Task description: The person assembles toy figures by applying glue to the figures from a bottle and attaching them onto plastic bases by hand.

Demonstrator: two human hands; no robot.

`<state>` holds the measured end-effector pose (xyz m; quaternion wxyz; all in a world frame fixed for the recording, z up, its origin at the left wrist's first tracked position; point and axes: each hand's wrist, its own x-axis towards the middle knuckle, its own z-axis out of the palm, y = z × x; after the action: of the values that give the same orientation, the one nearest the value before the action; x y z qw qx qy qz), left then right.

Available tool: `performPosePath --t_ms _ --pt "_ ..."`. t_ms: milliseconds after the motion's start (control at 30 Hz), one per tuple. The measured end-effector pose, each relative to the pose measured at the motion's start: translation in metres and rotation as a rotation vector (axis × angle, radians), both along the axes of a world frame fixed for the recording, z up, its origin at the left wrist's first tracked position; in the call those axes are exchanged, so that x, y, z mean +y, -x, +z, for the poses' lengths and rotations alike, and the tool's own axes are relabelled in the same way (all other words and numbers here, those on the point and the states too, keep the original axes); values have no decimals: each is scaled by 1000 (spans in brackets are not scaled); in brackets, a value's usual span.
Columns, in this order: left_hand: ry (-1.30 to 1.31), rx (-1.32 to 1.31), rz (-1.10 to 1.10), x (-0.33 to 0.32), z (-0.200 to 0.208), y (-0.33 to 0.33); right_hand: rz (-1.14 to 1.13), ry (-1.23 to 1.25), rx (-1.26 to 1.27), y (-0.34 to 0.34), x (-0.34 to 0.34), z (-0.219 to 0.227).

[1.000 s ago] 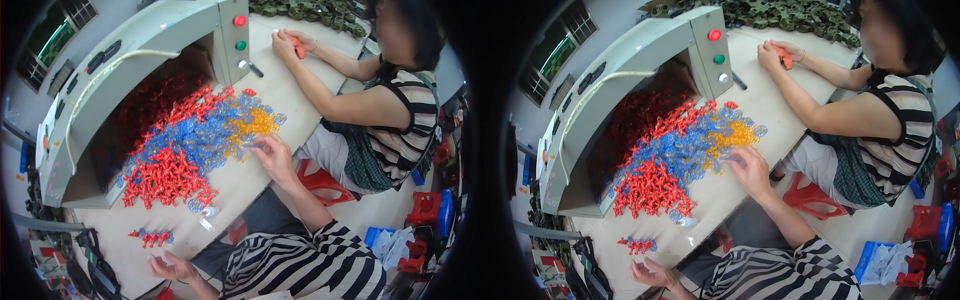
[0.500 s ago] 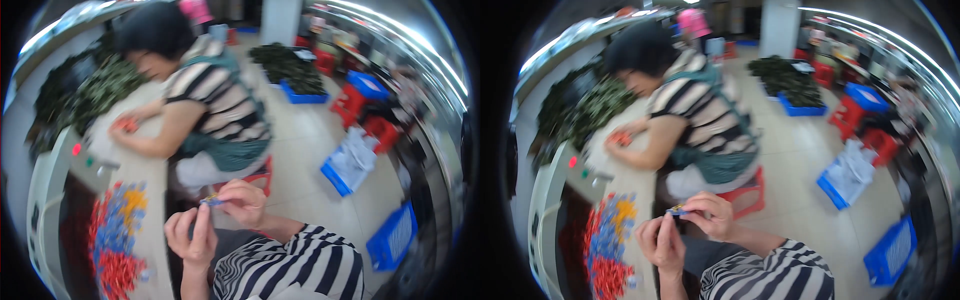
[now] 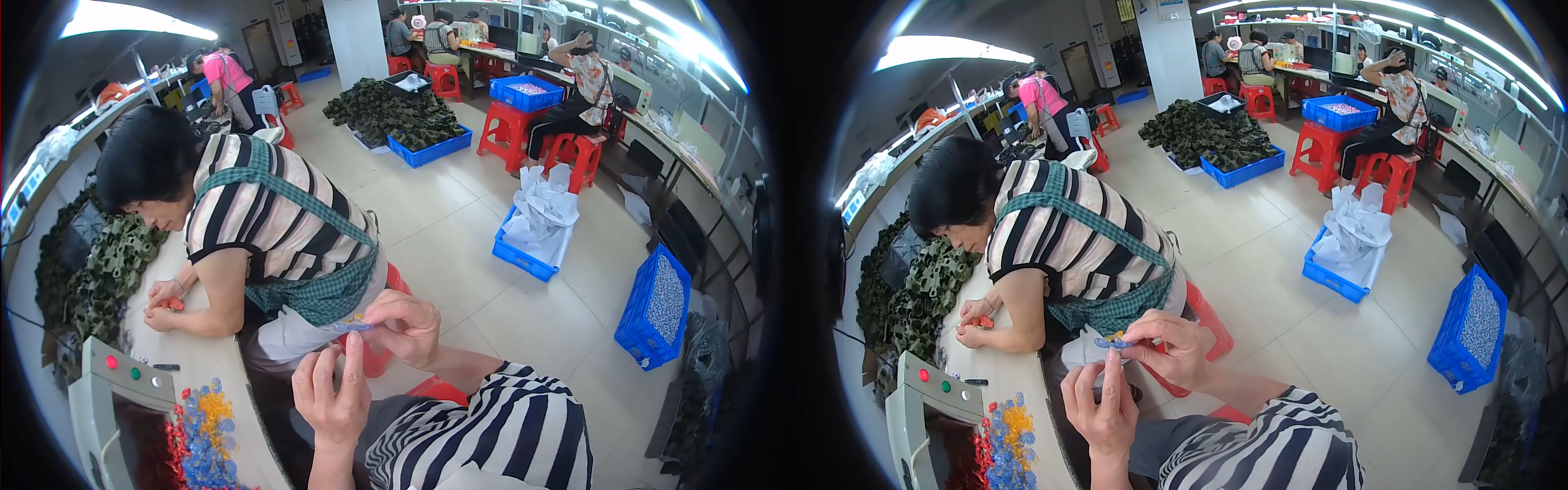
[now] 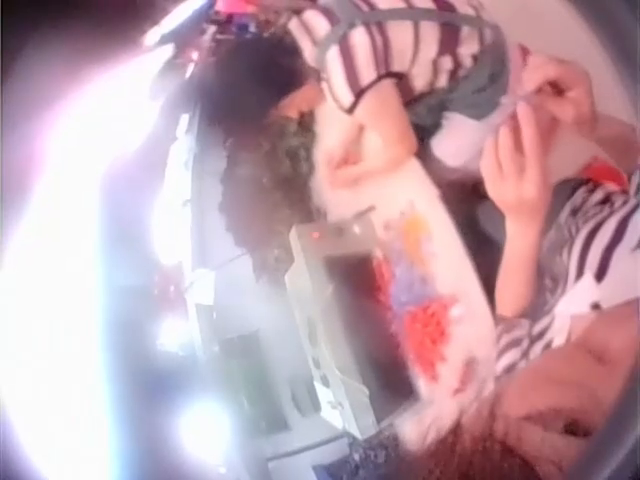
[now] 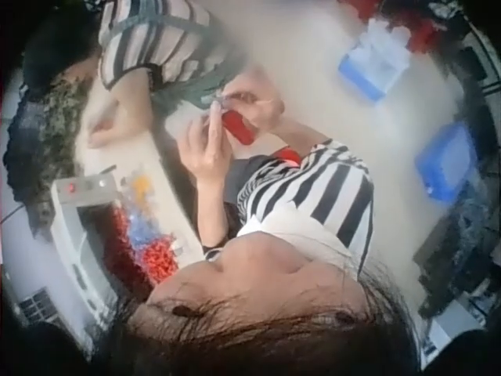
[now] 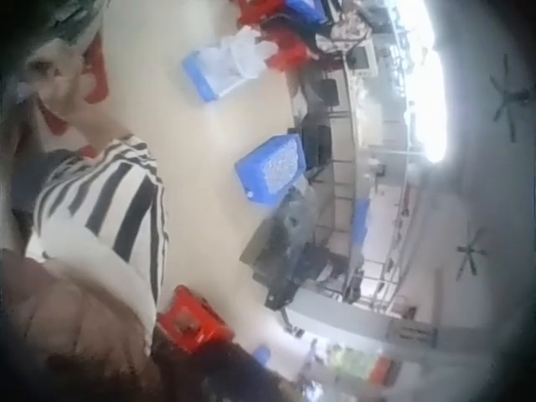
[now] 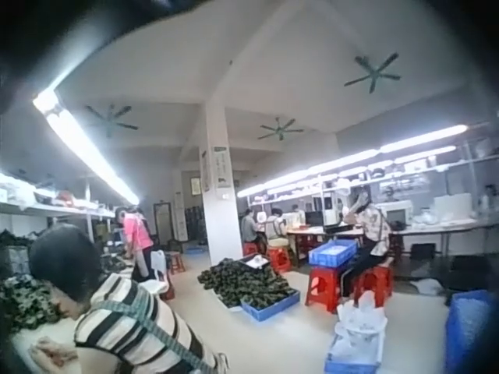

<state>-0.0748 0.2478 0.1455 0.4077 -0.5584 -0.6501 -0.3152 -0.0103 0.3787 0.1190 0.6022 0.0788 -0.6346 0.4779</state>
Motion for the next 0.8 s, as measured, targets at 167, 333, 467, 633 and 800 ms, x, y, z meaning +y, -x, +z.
performPosePath --t_ms 167,333,467,633,800 --pt "52 -58 72 -15 0 7 101 -14 -17 22 -5 -4" --pt "59 -99 130 -34 -13 16 128 52 -128 28 -13 -25" --pt "49 -263 198 -75 -21 11 314 84 -210 47 -33 -35" --pt "14 -532 356 -147 -50 -2 600 103 -576 91 -86 -65" --pt "-649 -1135 -56 -200 -33 -28 842 -69 -789 128 -151 -84"
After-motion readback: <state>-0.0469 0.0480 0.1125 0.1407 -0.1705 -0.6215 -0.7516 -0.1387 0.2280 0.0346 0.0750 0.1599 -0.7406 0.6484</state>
